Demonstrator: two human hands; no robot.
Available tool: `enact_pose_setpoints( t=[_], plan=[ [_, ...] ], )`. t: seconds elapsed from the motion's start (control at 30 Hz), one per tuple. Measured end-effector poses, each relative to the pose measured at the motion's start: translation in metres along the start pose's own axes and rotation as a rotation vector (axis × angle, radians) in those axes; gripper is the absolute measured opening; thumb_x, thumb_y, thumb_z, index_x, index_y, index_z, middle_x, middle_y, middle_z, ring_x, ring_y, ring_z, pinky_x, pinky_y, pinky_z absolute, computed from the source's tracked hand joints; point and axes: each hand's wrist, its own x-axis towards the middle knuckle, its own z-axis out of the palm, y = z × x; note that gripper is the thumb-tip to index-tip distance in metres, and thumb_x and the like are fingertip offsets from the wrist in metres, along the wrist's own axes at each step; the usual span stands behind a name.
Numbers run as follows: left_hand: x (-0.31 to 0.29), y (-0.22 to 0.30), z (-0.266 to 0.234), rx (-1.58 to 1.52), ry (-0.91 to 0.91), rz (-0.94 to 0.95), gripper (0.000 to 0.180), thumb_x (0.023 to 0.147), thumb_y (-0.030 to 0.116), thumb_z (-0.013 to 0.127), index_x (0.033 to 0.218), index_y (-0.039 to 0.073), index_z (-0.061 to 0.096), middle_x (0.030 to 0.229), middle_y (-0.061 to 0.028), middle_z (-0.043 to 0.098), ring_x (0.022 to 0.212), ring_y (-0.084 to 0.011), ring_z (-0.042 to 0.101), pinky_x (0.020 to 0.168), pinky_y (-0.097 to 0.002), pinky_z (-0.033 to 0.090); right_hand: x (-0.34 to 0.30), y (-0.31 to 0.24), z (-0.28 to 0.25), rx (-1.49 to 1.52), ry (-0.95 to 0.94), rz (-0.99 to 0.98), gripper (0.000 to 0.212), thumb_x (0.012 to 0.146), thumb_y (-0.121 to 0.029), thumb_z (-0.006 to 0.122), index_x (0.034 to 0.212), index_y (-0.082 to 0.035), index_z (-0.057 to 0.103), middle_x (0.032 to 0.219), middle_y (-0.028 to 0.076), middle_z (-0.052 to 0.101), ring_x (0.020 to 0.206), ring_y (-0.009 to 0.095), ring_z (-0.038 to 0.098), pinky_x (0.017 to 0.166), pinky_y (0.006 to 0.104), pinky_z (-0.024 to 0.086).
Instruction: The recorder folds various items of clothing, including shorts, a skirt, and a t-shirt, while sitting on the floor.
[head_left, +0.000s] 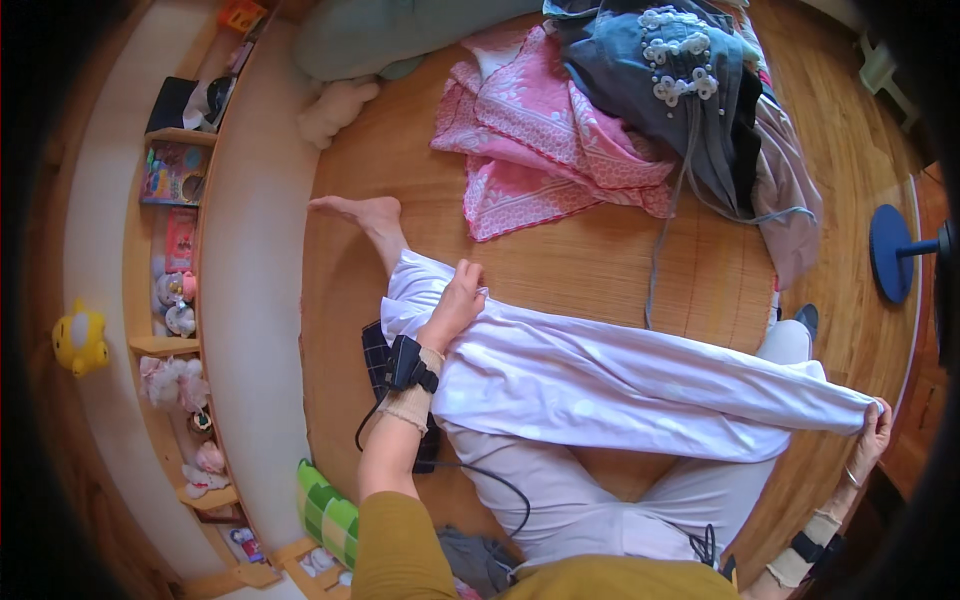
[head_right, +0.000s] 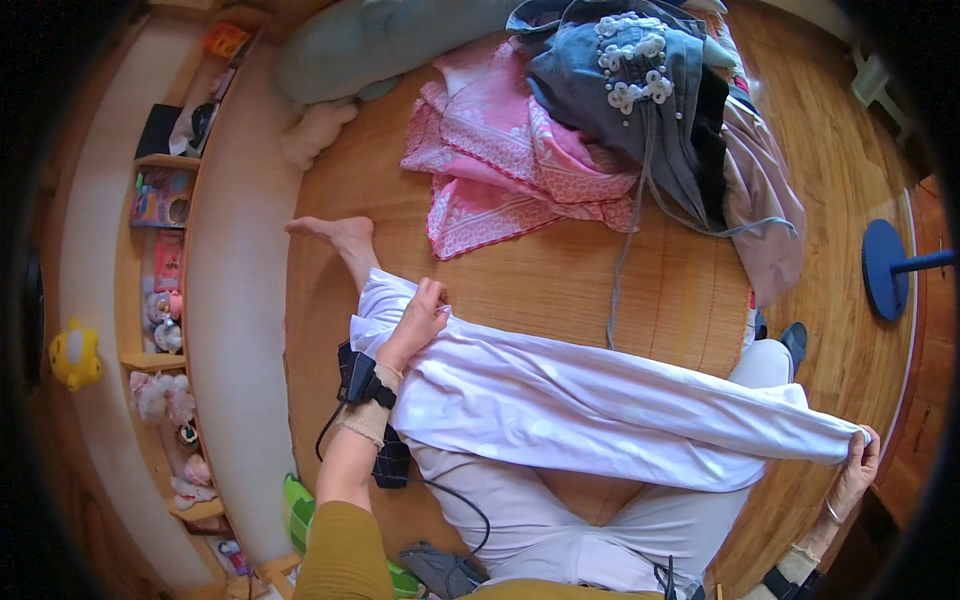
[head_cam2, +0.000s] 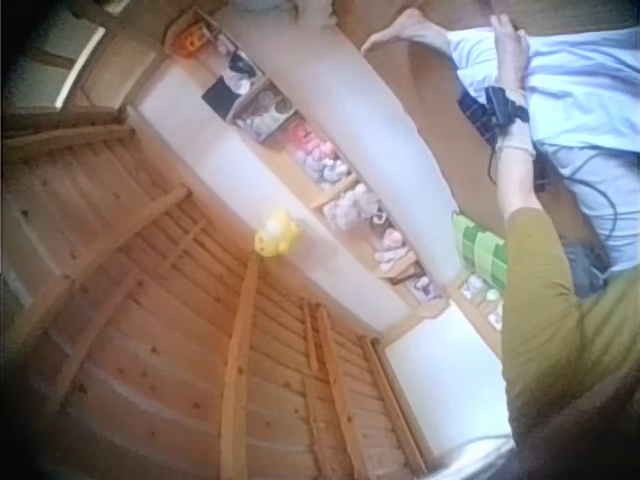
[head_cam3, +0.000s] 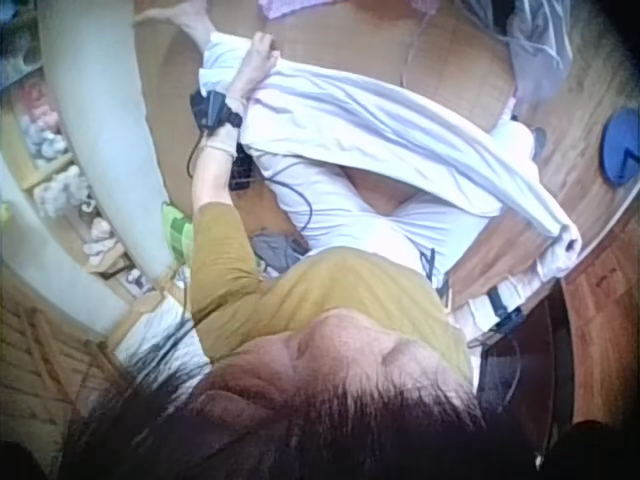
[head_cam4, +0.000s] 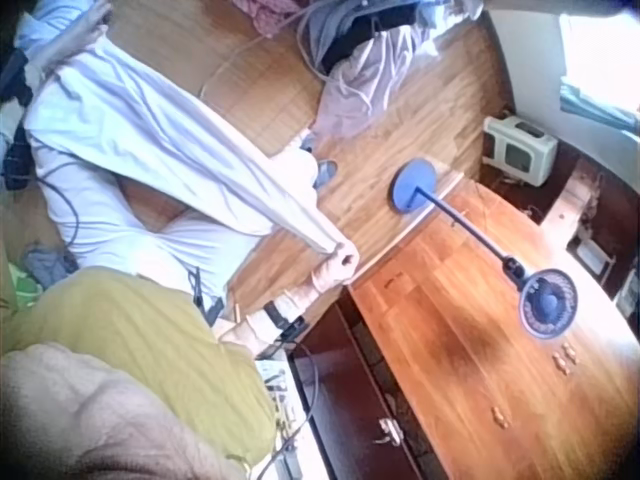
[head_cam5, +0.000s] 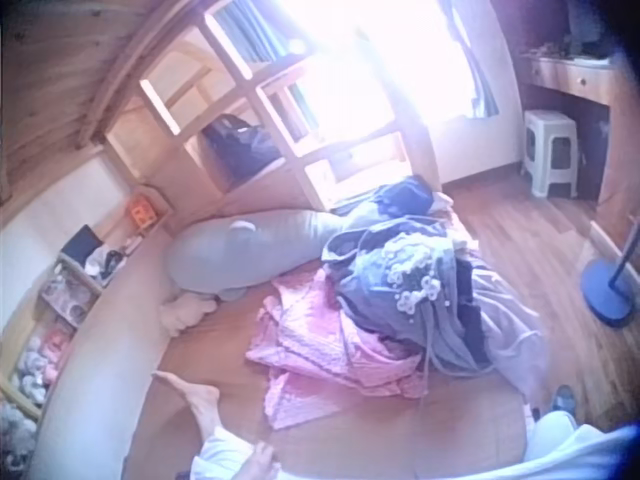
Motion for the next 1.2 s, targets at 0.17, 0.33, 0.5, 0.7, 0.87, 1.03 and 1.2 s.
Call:
enact_pose_setpoints(
  t=[0.17,0.33,0.5,0.7,0.87,1.03,1.2],
  plan=[
    [-0.008,-0.014,0.007,0.098,-0.041,0.032,0.014,0.074,-0.002,0.053,0.086,-0.003,0.046,0.094,-0.0215,0.042,0.083,-0.0414,0.05,0.071,-0.0442,0.044,0.001,0.0,0.002,-0.026,-0.018,0.014,0.019,0.09,-0.022,0.057,0.095,-0.005,0.059,0.087,-0.001,0.055,0.082,0.008,0.049,0.076,0.0211,0.04],
    [-0.004,-0.009,-0.006,0.046,0.071,0.129,0.01,0.076,-0.001,0.051,0.085,-0.003,0.047,0.09,-0.0209,0.045,0.081,-0.0393,0.051,0.07,-0.0417,0.044,0.005,0.008,-0.006,-0.001,-0.017,-0.009,0.017,0.089,-0.022,0.058,0.096,-0.006,0.06,0.089,-0.002,0.056,0.083,0.007,0.05,0.076,0.0207,0.041],
    [-0.001,0.017,-0.055,-0.137,0.302,-0.112,0.009,0.08,0.002,0.05,0.089,0.0,0.051,0.076,-0.0164,0.054,0.072,-0.0302,0.055,0.064,-0.0359,0.044,0.005,0.017,-0.017,0.063,0.015,-0.056,0.017,0.09,-0.02,0.057,0.096,-0.004,0.059,0.088,-0.001,0.055,0.083,0.008,0.049,0.077,0.0218,0.04],
    [-0.034,0.034,-0.094,-0.113,0.331,-0.096,0.017,0.076,-0.002,0.051,0.093,0.001,0.052,0.078,-0.0153,0.055,0.073,-0.0279,0.057,0.066,-0.0358,0.047,0.008,0.015,-0.02,0.077,0.028,-0.034,0.017,0.089,-0.019,0.058,0.097,-0.004,0.059,0.089,-0.001,0.056,0.085,0.008,0.05,0.079,0.0228,0.04],
    [-0.065,0.05,-0.111,0.084,0.245,0.01,0.034,0.068,-0.006,0.054,0.101,0.001,0.057,0.092,-0.0164,0.05,0.084,-0.031,0.057,0.073,-0.0366,0.048,0.036,-0.005,-0.038,0.257,0.021,-0.166,0.018,0.088,-0.018,0.059,0.1,-0.004,0.06,0.093,0.0,0.058,0.088,0.009,0.052,0.082,0.0231,0.041],
    [-0.095,0.045,-0.13,0.069,0.343,0.006,0.025,0.067,-0.007,0.054,0.091,-0.001,0.06,0.087,-0.0143,0.05,0.08,-0.0295,0.057,0.072,-0.0358,0.048,0.058,-0.062,-0.06,0.358,-0.022,-0.351,0.02,0.089,-0.019,0.058,0.102,-0.004,0.06,0.094,0.001,0.058,0.088,0.009,0.052,0.082,0.0217,0.041],
    [-0.117,0.064,-0.177,0.011,0.498,0.009,0.02,0.07,-0.006,0.051,0.086,-0.001,0.062,0.082,-0.008,0.052,0.075,-0.0183,0.055,0.067,-0.0267,0.047,0.068,-0.158,-0.087,0.172,0.104,-0.522,0.03,0.088,-0.027,0.057,0.107,-0.004,0.058,0.096,0.003,0.058,0.089,0.011,0.052,0.081,0.0266,0.042]
  ],
)
